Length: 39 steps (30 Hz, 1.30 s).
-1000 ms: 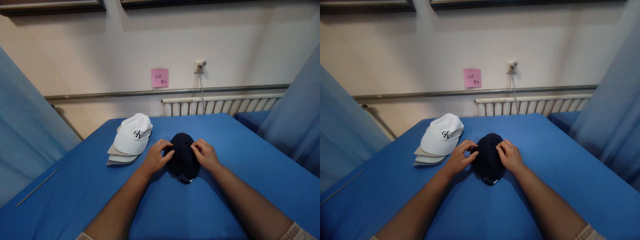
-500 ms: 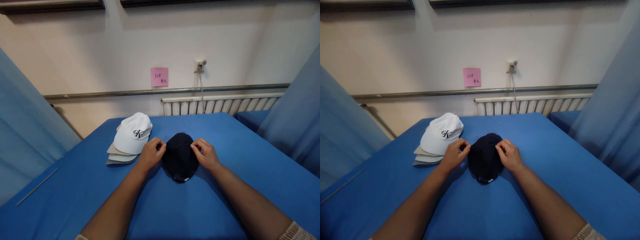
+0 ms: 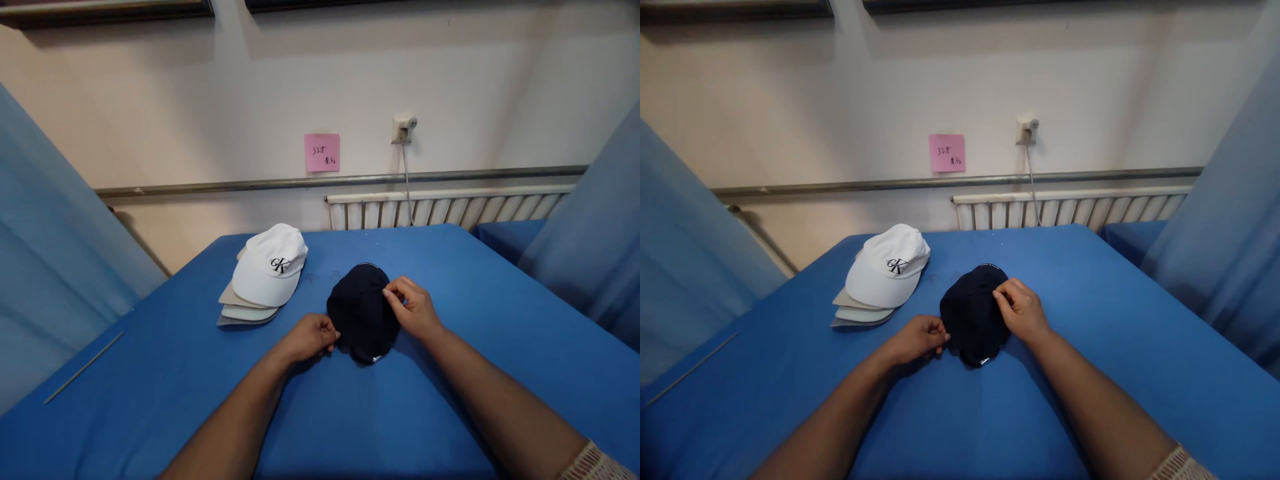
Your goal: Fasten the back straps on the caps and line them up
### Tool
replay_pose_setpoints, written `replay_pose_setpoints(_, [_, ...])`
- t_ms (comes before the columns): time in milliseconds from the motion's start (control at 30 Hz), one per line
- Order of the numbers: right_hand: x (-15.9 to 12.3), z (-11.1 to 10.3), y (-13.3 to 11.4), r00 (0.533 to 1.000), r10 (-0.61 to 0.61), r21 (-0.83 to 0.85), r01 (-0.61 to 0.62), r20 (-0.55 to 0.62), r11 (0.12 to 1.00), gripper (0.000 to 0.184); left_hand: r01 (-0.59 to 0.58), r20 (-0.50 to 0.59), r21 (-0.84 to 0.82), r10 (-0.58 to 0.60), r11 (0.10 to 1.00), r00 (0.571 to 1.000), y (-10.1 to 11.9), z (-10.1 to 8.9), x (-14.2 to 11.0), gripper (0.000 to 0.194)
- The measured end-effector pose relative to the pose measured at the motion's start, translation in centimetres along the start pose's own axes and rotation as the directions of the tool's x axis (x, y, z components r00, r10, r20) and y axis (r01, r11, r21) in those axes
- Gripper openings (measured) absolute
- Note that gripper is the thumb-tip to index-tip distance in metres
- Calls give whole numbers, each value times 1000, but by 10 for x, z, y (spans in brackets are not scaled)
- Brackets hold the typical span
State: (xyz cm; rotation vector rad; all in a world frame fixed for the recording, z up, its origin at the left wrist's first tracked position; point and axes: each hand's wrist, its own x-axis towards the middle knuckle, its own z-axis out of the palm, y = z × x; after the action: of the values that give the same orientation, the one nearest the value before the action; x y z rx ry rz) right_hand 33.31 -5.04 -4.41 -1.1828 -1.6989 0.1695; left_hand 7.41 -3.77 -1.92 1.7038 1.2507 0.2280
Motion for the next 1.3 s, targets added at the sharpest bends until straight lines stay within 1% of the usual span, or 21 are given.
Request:
replay_pose_setpoints(100, [0, 0, 2, 1000, -1, 2, 1, -9, 1000, 15, -14, 50, -51, 17, 999, 999, -2, -6, -2, 28])
replay_pose_setpoints(233, [1, 0, 3, 1000, 10, 5, -9, -25, 1000, 16, -62, 122, -45, 67, 997, 990, 0, -25, -10, 34])
replay_pose_setpoints(333, [1, 0, 4, 1000, 11, -1, -11, -23, 1000, 16, -68, 131, -44, 73, 997, 989, 1, -34, -14, 34])
replay_pose_setpoints(400, [1, 0, 3, 1000, 7, -1, -7, -16, 1000, 16, -72, 114, 0, 71, 997, 991, 1, -36, -15, 34])
replay_pose_setpoints(433, [1, 0, 2, 1000, 5, 0, -5, -13, 1000, 17, -81, 75, 40, 78, 996, 994, 2, -36, -15, 34])
replay_pose_setpoints(467, [1, 0, 0, 1000, 4, 1, -4, -11, 1000, 17, -97, 9, 90, 96, 991, 995, 2, -35, -15, 35])
replay_pose_setpoints(500, [1, 0, -1, 1000, 1, 3, -1, -9, 1000, 17, -116, -82, 138, 128, 984, 988, 3, -33, -14, 35])
replay_pose_setpoints(533, [1, 0, -3, 1000, -4, 6, 4, -7, 1000, 16, -136, -186, 175, 169, 975, 968, 4, -30, -13, 35])
replay_pose_setpoints(600, [0, 1, -7, 1000, -18, 13, 18, 0, 1000, 16, -177, -374, 215, 248, 961, 894, 11, -22, -12, 34])
replay_pose_setpoints(633, [0, 2, -9, 1000, -26, 17, 26, 5, 1000, 15, -199, -435, 226, 281, 954, 856, 16, -16, -11, 34])
replay_pose_setpoints(667, [0, 3, -11, 999, -33, 23, 33, 13, 999, 15, -215, -470, 246, 310, 945, 826, 22, -11, -11, 35])
replay_pose_setpoints(733, [-1, 4, -14, 998, -50, 31, 50, 28, 998, 14, -229, -494, 328, 373, 917, 786, 36, -1, -10, 37])
replay_pose_setpoints(800, [-1, 4, -16, 997, -70, 32, 69, 38, 997, 13, -215, -488, 426, 423, 879, 764, 51, 6, -8, 40])
replay_pose_setpoints(867, [0, 4, -16, 995, -88, 29, 86, 45, 996, 12, -187, -464, 498, 442, 847, 768, 63, 8, -6, 37])
replay_pose_setpoints(967, [1, 4, -16, 992, -110, 24, 109, 55, 994, 11, -153, -414, 544, 422, 825, 806, 73, 6, -2, 28])
replay_pose_setpoints(1033, [1, 5, -16, 990, -126, 22, 125, 67, 992, 11, -149, -388, 539, 401, 829, 830, 76, 3, -1, 27])
replay_pose_setpoints(1133, [0, 6, -17, 985, -141, 19, 140, 97, 990, 11, -144, -379, 525, 382, 839, 843, 79, 0, 2, 28])
replay_pose_setpoints(1200, [0, 6, -18, 982, -149, 25, 147, 116, 989, 11, -128, -371, 535, 369, 835, 852, 82, -1, 3, 25])
replay_pose_setpoints(1300, [1, 4, -18, 987, -133, 67, 127, 90, 990, 13, -135, -336, 564, 376, 814, 864, 89, -7, 2, 20])
